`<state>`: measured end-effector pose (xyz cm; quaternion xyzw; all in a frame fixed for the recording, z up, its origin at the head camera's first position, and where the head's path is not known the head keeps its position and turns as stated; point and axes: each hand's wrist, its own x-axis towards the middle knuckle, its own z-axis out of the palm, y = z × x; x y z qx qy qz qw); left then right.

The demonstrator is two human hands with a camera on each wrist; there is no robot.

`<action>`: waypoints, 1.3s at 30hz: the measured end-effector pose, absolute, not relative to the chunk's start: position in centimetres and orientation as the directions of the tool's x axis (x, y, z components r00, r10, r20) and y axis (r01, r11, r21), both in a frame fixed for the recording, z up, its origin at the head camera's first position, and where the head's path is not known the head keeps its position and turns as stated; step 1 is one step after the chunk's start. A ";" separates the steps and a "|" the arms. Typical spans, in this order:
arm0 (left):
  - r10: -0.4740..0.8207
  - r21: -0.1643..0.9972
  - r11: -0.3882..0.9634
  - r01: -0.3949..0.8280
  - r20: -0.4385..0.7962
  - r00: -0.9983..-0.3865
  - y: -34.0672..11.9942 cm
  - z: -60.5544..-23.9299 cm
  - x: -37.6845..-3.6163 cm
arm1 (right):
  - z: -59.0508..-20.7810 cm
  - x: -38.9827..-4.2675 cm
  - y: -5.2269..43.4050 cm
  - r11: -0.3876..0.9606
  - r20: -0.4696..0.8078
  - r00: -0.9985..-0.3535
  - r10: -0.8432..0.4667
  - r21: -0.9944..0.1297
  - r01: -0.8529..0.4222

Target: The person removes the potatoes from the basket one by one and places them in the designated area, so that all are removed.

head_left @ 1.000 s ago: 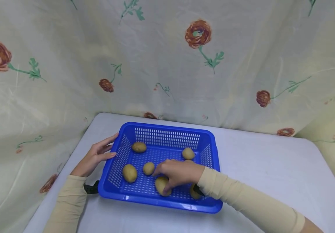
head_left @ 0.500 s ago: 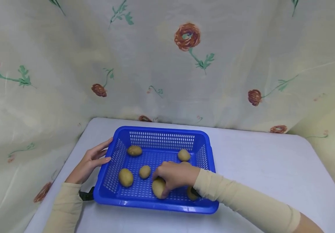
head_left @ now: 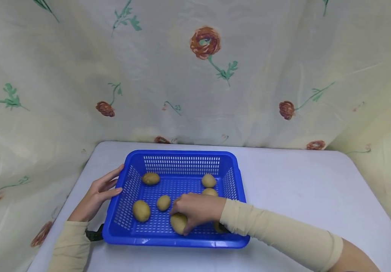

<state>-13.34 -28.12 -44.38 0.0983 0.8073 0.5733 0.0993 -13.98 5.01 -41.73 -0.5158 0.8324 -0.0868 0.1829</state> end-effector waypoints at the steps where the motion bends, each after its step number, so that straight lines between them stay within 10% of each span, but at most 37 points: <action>1: 0.271 0.945 0.323 0.044 -0.048 -0.961 -28.1 -44.4 -13.3 | -41.7 -14.0 5.0 0.450 -0.215 -0.398 -0.892 -0.331 -0.829; 39: 0.282 0.942 0.327 0.071 -0.026 -0.959 -28.3 -44.6 -13.4 | -37.1 -14.4 9.6 0.425 0.063 -0.546 -0.835 -0.557 -0.714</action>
